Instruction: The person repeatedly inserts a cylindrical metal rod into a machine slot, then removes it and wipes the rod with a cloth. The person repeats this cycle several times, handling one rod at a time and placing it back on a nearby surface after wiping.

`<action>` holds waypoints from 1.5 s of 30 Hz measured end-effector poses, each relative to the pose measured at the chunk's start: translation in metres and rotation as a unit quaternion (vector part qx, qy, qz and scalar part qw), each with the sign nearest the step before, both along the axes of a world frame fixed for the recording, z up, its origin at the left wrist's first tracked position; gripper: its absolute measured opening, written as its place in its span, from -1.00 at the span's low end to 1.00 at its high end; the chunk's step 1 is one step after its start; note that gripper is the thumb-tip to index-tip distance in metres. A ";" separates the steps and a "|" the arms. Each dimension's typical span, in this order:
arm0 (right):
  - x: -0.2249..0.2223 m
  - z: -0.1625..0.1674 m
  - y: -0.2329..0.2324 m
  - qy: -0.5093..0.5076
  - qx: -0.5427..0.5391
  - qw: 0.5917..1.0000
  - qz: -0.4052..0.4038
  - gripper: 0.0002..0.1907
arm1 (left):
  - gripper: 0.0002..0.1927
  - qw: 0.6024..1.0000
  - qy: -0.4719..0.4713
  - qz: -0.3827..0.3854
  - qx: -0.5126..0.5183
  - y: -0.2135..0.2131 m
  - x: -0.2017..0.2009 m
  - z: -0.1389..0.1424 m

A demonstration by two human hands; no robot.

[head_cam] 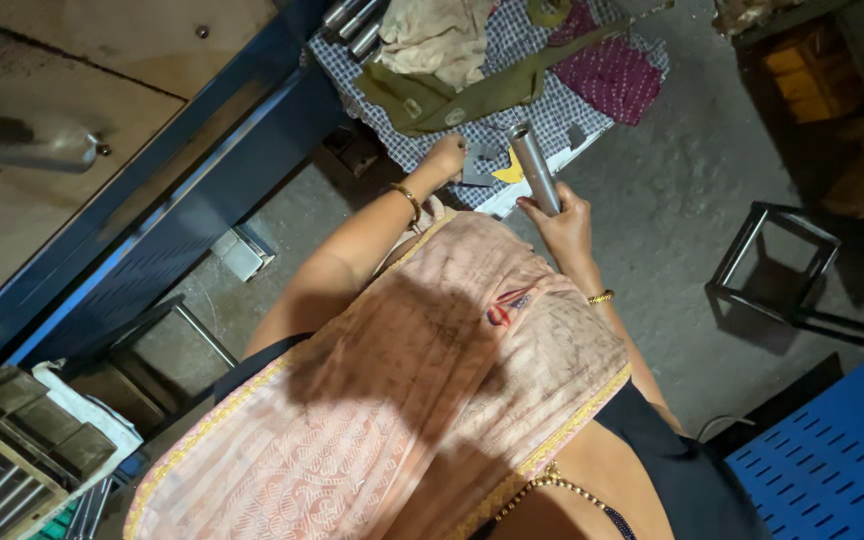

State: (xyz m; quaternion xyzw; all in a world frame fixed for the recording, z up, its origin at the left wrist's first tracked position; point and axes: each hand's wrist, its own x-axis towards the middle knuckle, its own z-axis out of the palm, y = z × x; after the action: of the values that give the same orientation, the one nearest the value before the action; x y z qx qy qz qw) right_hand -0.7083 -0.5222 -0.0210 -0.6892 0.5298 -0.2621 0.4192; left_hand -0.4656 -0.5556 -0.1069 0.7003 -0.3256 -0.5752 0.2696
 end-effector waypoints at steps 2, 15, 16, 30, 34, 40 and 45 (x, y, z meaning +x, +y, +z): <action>0.004 0.000 0.000 -0.010 0.013 1.000 0.009 -0.69 | -0.76 0.998 -0.008 -0.015 -0.054 0.003 0.007 0.001; 0.064 -0.012 -0.013 -0.025 0.065 0.991 0.112 -0.65 | -0.51 0.857 0.340 0.058 -0.382 0.066 0.019 0.099; 0.071 -0.012 -0.012 -0.037 0.052 0.987 0.145 -0.64 | -0.59 0.853 0.326 0.102 -0.396 0.071 0.019 0.107; 0.128 0.027 0.062 -0.061 -0.012 0.908 0.414 -0.58 | -0.70 0.734 0.263 0.392 -0.488 0.197 0.029 0.179; 0.129 0.035 0.073 -0.034 0.032 0.861 0.506 -0.59 | -0.68 0.675 0.296 0.424 -0.525 0.237 0.049 0.193; 0.118 0.013 0.098 0.000 0.046 0.849 0.526 -0.65 | -0.69 0.611 0.283 0.489 -0.555 0.311 0.084 0.205; 0.131 0.002 0.123 -0.047 0.111 0.812 0.571 -0.70 | -0.68 0.584 0.257 0.553 -0.536 0.361 0.093 0.202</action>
State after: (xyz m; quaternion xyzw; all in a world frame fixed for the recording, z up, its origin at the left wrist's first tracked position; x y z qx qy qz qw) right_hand -0.5777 -0.3988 -0.0192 -0.8034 0.0455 0.0527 0.5914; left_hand -0.3728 -0.1949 0.0955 0.2972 -0.0420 -0.1922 0.9343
